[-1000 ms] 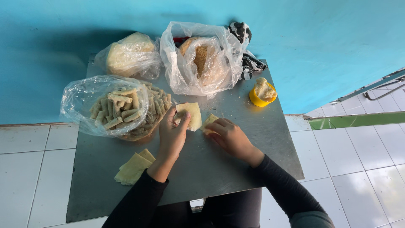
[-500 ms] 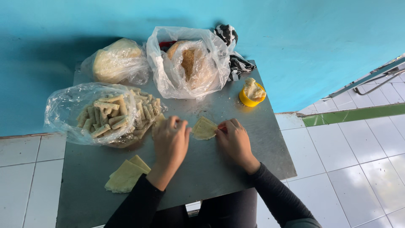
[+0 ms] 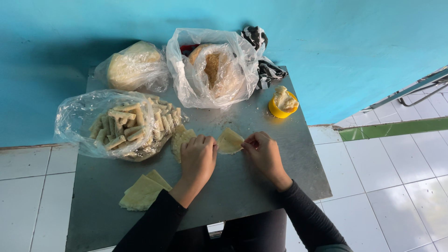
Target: The person sits at a small metal table and assembles filled snacks by hand. They take triangular dough wrappers, place filling from a yellow container onto a wrapper, fold the wrapper over the filling, and set the folded snack into a plastic bag with others.
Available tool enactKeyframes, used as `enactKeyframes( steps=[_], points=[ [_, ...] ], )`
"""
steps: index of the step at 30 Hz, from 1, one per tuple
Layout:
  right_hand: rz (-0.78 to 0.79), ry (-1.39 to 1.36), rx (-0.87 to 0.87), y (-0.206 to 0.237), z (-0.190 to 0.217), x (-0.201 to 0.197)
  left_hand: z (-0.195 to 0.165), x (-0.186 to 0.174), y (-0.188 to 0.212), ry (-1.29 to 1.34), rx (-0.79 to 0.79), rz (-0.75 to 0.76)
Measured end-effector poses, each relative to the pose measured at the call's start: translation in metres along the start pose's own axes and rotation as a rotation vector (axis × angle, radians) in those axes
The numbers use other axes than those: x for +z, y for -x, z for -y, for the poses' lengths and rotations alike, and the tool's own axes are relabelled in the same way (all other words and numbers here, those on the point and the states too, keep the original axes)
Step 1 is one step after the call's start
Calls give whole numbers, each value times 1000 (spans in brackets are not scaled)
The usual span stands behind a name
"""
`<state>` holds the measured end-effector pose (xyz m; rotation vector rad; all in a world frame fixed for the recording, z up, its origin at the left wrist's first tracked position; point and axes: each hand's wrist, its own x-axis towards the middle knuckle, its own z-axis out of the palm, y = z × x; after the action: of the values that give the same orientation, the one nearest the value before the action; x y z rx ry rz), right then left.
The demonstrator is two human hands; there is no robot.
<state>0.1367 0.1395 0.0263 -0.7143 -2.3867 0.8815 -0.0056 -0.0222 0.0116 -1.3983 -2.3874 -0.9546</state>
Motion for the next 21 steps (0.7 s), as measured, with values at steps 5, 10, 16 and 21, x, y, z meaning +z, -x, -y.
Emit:
enactKeyframes(
  steps=[5,10,16,21],
  points=[
    [9,-80,16,0,-1,0,-3,-3,-1,50,3,-19],
    [65,-229,175,0,-4,1,-5,-5,3,48,31,-6],
    [23,-140,93,0,-4,7,-5,-4,4,-20,42,16],
    [-5,-122,55,1,2,9,-7,-5,4,-40,43,18]
  ],
)
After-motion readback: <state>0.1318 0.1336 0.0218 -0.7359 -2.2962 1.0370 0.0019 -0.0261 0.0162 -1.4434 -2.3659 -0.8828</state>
